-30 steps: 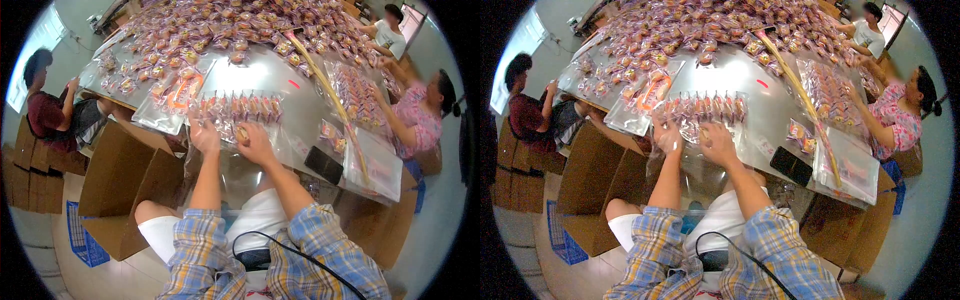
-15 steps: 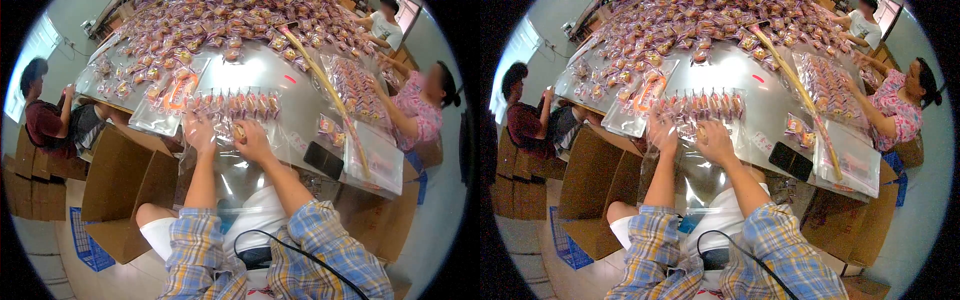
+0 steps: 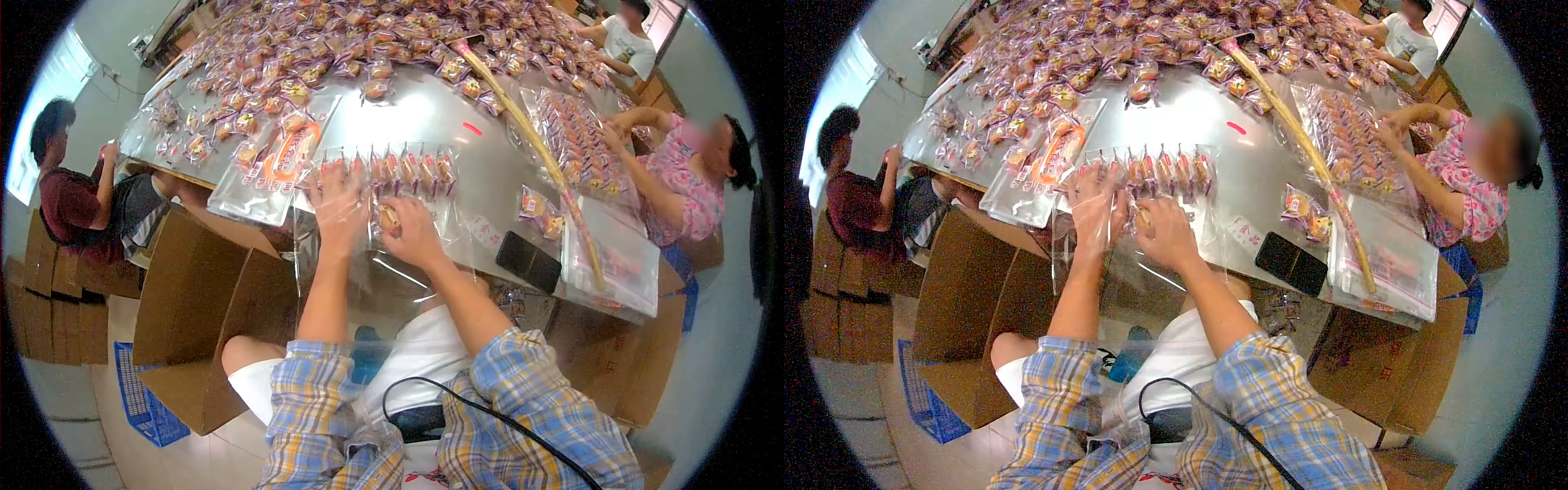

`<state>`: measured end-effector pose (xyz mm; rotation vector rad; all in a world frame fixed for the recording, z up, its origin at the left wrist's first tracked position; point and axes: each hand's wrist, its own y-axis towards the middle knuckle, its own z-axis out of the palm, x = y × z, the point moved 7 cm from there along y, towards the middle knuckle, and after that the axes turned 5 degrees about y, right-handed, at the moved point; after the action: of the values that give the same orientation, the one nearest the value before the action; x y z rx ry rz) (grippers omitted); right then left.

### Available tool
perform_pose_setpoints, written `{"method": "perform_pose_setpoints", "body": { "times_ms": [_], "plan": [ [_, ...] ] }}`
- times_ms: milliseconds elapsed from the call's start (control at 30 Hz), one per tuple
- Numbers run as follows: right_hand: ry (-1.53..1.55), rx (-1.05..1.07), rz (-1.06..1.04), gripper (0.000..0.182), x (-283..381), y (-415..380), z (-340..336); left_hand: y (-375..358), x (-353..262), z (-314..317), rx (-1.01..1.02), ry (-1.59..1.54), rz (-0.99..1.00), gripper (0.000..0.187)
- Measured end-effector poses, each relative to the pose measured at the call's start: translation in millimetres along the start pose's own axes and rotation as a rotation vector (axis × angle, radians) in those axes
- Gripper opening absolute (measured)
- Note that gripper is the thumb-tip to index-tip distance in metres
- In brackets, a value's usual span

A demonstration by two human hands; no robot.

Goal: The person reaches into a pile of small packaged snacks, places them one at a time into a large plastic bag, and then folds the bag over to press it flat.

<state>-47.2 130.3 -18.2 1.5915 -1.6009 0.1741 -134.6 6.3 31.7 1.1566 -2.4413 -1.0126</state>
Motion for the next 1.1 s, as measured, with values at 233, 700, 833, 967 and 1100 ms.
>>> {"method": "perform_pose_setpoints", "body": {
  "times_ms": [233,700,833,967,1100],
  "plan": [
    [0.049,-0.007,0.004,0.055,4,2,-5,14,-8,19,0.183,0.112,0.134,0.053],
    [0.587,-0.253,0.219,0.049,-21,-7,-15,3,-9,35,0.093,0.065,0.005,0.063],
    [0.525,-0.27,0.201,0.049,-34,-8,-8,-3,-12,42,0.138,0.016,-0.057,0.065],
    [0.54,-0.3,0.252,0.051,-31,-8,-6,-5,-6,47,0.118,-0.065,-0.092,0.071],
    [0.664,-0.201,0.414,0.053,-23,-5,-10,-8,-4,53,0.054,-0.043,-0.062,0.076]
  ]
}}
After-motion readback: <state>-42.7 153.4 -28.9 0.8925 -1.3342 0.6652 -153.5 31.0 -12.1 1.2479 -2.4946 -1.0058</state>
